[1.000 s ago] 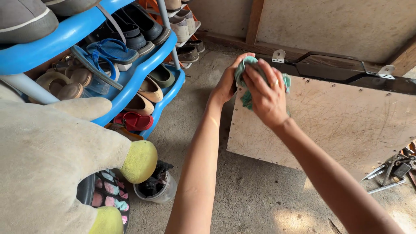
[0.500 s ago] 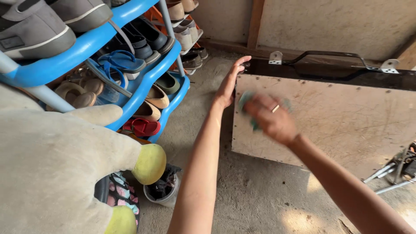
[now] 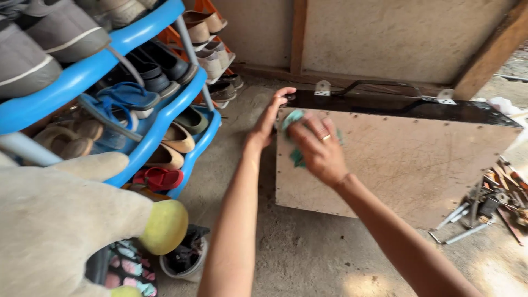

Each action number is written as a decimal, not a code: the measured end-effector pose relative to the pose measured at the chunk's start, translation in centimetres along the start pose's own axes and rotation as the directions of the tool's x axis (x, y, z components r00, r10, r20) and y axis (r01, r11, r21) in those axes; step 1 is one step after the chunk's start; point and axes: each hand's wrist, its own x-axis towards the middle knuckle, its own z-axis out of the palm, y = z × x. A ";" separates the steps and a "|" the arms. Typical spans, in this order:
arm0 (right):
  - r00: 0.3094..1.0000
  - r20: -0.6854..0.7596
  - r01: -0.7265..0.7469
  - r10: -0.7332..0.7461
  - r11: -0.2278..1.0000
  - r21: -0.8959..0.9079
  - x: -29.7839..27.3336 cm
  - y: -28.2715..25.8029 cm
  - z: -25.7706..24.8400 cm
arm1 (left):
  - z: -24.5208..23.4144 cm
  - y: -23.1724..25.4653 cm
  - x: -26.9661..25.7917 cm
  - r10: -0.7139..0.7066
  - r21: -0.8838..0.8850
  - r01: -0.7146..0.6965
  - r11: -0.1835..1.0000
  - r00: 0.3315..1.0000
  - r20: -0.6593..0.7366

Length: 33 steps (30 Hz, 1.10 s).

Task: The person wipes the interior and exterior surfaces of a small wooden box with a cloth. They repeatedly dip the cloth into a green bucket of water, wring it out, and continue wiping the box's sides, lid, and bottom. The person also flips the box over to clean different sides.

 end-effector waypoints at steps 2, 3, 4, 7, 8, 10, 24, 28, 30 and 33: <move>0.985 -0.030 -0.175 0.172 0.965 -0.198 -1.2 3.2 -2.7 | -0.7 0.0 -0.2 -0.090 0.007 0.090 0.996 0.996 0.007; 0.974 -0.051 -0.224 0.219 0.959 -0.172 -2.3 5.2 -4.6 | -0.7 -0.1 -0.1 -0.075 -0.010 0.075 0.997 0.997 0.002; 0.962 -0.072 -0.273 0.265 0.951 -0.145 -3.6 7.0 -6.5 | -0.6 -0.3 0.1 -0.060 -0.027 0.060 0.998 0.998 -0.002; 0.917 -0.126 -0.399 0.379 0.881 -0.254 -8.2 9.9 -10.4 | 0.1 -0.8 1.1 -0.094 -0.153 0.084 0.985 0.994 -0.060; 0.899 -0.150 -0.437 0.412 0.869 -0.231 -9.8 10.3 -11.0 | 0.4 -1.0 1.4 -0.120 -0.209 0.100 0.973 0.989 -0.085; 0.870 -0.178 -0.491 0.460 0.845 -0.211 -12.1 11.0 -10.5 | 0.3 -0.8 1.7 -0.135 -0.187 0.118 0.975 0.987 -0.081; 0.411 -0.368 -0.911 0.834 0.386 -0.143 -18.7 13.9 -6.3 | -0.3 -6.0 8.3 0.172 0.374 -0.062 0.925 0.948 -0.267; 0.393 -0.303 -0.911 0.868 0.413 0.002 -20.3 15.6 -4.9 | -1.5 -8.1 10.8 0.133 0.273 -0.064 0.960 0.961 -0.241; 0.450 -0.304 -0.890 0.840 0.448 -0.083 -20.9 17.1 -4.3 | -1.9 -9.5 11.7 0.095 0.254 -0.028 0.967 0.962 -0.257; 0.430 -0.293 -0.902 0.854 0.422 -0.094 -21.8 18.7 -2.6 | -2.6 -11.4 13.3 0.049 0.321 0.056 0.945 0.950 -0.309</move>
